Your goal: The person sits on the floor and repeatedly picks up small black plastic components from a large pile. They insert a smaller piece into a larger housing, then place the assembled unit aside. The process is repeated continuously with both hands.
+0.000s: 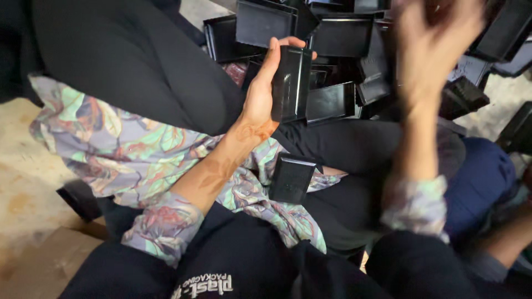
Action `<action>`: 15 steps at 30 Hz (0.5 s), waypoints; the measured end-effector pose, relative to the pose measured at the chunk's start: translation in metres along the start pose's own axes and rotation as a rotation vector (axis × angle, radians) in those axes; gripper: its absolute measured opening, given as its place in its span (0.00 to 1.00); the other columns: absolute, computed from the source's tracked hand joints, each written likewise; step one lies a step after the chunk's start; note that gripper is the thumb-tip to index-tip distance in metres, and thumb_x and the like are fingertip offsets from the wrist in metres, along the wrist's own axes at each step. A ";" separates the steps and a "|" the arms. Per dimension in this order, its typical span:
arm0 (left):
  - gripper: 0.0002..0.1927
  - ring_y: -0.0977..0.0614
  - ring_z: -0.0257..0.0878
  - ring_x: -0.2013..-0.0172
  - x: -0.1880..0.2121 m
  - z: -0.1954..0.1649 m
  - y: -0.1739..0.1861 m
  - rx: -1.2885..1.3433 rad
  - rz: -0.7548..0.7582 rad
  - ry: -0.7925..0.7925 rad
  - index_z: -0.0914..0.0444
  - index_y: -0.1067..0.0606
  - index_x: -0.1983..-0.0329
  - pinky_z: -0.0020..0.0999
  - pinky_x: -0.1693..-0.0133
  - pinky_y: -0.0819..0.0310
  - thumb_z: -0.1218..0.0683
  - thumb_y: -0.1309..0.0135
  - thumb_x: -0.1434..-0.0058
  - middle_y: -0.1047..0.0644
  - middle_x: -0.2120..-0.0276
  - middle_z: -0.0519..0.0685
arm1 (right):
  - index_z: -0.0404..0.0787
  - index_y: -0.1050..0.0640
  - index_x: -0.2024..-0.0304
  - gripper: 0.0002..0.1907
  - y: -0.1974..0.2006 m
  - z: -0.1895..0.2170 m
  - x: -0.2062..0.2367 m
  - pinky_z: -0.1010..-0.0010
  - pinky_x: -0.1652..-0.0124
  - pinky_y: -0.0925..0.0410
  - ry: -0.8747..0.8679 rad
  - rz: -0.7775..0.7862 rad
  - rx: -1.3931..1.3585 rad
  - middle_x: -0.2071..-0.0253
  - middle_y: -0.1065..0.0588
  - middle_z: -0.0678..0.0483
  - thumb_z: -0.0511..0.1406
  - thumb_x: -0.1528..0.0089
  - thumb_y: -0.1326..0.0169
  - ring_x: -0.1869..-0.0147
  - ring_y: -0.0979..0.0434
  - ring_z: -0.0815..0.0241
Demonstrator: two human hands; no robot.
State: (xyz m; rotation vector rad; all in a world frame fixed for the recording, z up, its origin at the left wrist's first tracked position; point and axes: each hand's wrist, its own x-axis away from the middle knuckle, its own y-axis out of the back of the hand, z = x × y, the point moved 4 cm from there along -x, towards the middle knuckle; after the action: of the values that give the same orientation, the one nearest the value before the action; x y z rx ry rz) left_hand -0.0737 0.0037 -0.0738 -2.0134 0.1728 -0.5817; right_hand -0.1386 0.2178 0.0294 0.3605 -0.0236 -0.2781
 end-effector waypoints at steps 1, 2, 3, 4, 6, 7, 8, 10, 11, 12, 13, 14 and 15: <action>0.22 0.22 0.30 0.59 0.000 -0.001 0.001 0.029 0.013 -0.038 0.59 0.28 0.41 0.27 0.58 0.27 0.39 0.60 0.21 0.22 0.54 0.46 | 0.34 0.28 0.56 0.08 -0.017 0.015 0.032 0.74 0.62 0.33 0.070 0.156 -0.021 0.65 0.25 0.58 0.32 0.36 0.46 0.64 0.28 0.65; 0.21 0.23 0.30 0.60 0.001 -0.002 0.003 0.054 0.027 -0.074 0.60 0.28 0.41 0.27 0.59 0.28 0.40 0.60 0.19 0.24 0.56 0.45 | 0.32 0.26 0.47 0.13 -0.033 0.029 0.062 0.75 0.43 0.27 0.235 0.273 -0.018 0.49 0.25 0.53 0.30 0.33 0.41 0.44 0.23 0.64; 0.21 0.24 0.29 0.61 0.002 -0.003 0.004 0.078 0.042 -0.111 0.60 0.27 0.40 0.27 0.59 0.29 0.41 0.59 0.18 0.26 0.59 0.43 | 0.32 0.25 0.47 0.14 -0.047 0.028 0.085 0.76 0.47 0.28 0.143 0.283 0.013 0.46 0.23 0.49 0.30 0.34 0.40 0.48 0.23 0.66; 0.21 0.23 0.30 0.61 0.002 -0.003 0.006 0.060 0.012 -0.114 0.60 0.27 0.42 0.28 0.58 0.28 0.40 0.60 0.20 0.25 0.59 0.44 | 0.32 0.24 0.47 0.15 -0.061 0.024 0.100 0.78 0.51 0.28 0.053 0.293 0.045 0.44 0.21 0.45 0.30 0.35 0.39 0.51 0.23 0.68; 0.21 0.22 0.32 0.60 0.004 -0.002 0.009 0.027 -0.054 -0.114 0.59 0.28 0.45 0.28 0.55 0.27 0.40 0.61 0.24 0.23 0.58 0.46 | 0.30 0.24 0.47 0.14 -0.077 0.019 0.117 0.75 0.44 0.28 0.065 0.237 0.012 0.39 0.22 0.42 0.29 0.34 0.39 0.44 0.23 0.67; 0.20 0.23 0.32 0.60 0.005 -0.002 0.009 -0.004 -0.064 -0.134 0.59 0.27 0.45 0.28 0.55 0.28 0.41 0.60 0.23 0.24 0.59 0.45 | 0.30 0.25 0.46 0.14 -0.082 0.017 0.124 0.74 0.41 0.29 0.064 0.204 -0.002 0.36 0.23 0.41 0.28 0.33 0.39 0.40 0.24 0.66; 0.20 0.24 0.31 0.60 0.005 -0.002 0.008 -0.033 -0.069 -0.152 0.60 0.27 0.45 0.28 0.56 0.29 0.41 0.59 0.23 0.25 0.59 0.44 | 0.29 0.25 0.45 0.14 -0.086 0.016 0.128 0.73 0.39 0.29 0.084 0.181 -0.014 0.35 0.24 0.41 0.27 0.33 0.39 0.37 0.25 0.65; 0.19 0.26 0.31 0.60 0.007 -0.002 0.005 -0.078 -0.064 -0.180 0.60 0.27 0.45 0.28 0.56 0.30 0.42 0.58 0.22 0.27 0.60 0.43 | 0.28 0.25 0.43 0.15 -0.090 0.016 0.129 0.72 0.35 0.31 0.132 0.128 -0.028 0.33 0.26 0.40 0.26 0.31 0.39 0.30 0.26 0.63; 0.20 0.26 0.31 0.60 0.008 -0.002 0.003 -0.094 -0.058 -0.193 0.60 0.27 0.45 0.28 0.56 0.30 0.42 0.59 0.22 0.27 0.60 0.43 | 0.28 0.25 0.45 0.14 -0.091 0.016 0.130 0.73 0.37 0.30 0.100 0.104 -0.017 0.33 0.26 0.40 0.27 0.32 0.40 0.33 0.25 0.64; 0.20 0.27 0.31 0.60 0.009 -0.003 0.000 -0.109 -0.054 -0.209 0.60 0.26 0.45 0.27 0.56 0.30 0.42 0.59 0.21 0.28 0.60 0.43 | 0.28 0.25 0.46 0.14 -0.091 0.017 0.131 0.73 0.40 0.28 0.068 0.084 -0.007 0.34 0.26 0.40 0.27 0.33 0.40 0.37 0.24 0.65; 0.20 0.27 0.30 0.59 0.010 -0.005 -0.002 -0.160 -0.049 -0.238 0.60 0.26 0.45 0.27 0.55 0.30 0.42 0.59 0.21 0.28 0.59 0.42 | 0.28 0.26 0.48 0.14 -0.090 0.018 0.133 0.74 0.43 0.27 0.034 0.067 -0.001 0.35 0.26 0.40 0.28 0.34 0.40 0.41 0.23 0.66; 0.21 0.27 0.29 0.58 0.011 -0.008 -0.004 -0.211 -0.052 -0.271 0.60 0.26 0.44 0.26 0.54 0.31 0.42 0.59 0.21 0.27 0.58 0.42 | 0.29 0.25 0.47 0.14 -0.090 0.020 0.135 0.74 0.44 0.28 0.042 0.057 0.006 0.34 0.26 0.39 0.28 0.34 0.40 0.42 0.24 0.66; 0.21 0.27 0.29 0.57 0.012 -0.011 -0.005 -0.267 -0.059 -0.305 0.61 0.25 0.44 0.25 0.53 0.31 0.41 0.59 0.21 0.27 0.57 0.42 | 0.29 0.25 0.46 0.15 -0.090 0.022 0.137 0.74 0.46 0.28 0.048 0.049 0.007 0.34 0.27 0.38 0.28 0.34 0.40 0.43 0.25 0.66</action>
State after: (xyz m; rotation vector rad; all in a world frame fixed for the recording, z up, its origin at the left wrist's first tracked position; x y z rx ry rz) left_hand -0.0688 -0.0073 -0.0613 -2.3446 0.0056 -0.2918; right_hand -0.0316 0.0923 0.0147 0.3732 0.0137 -0.2208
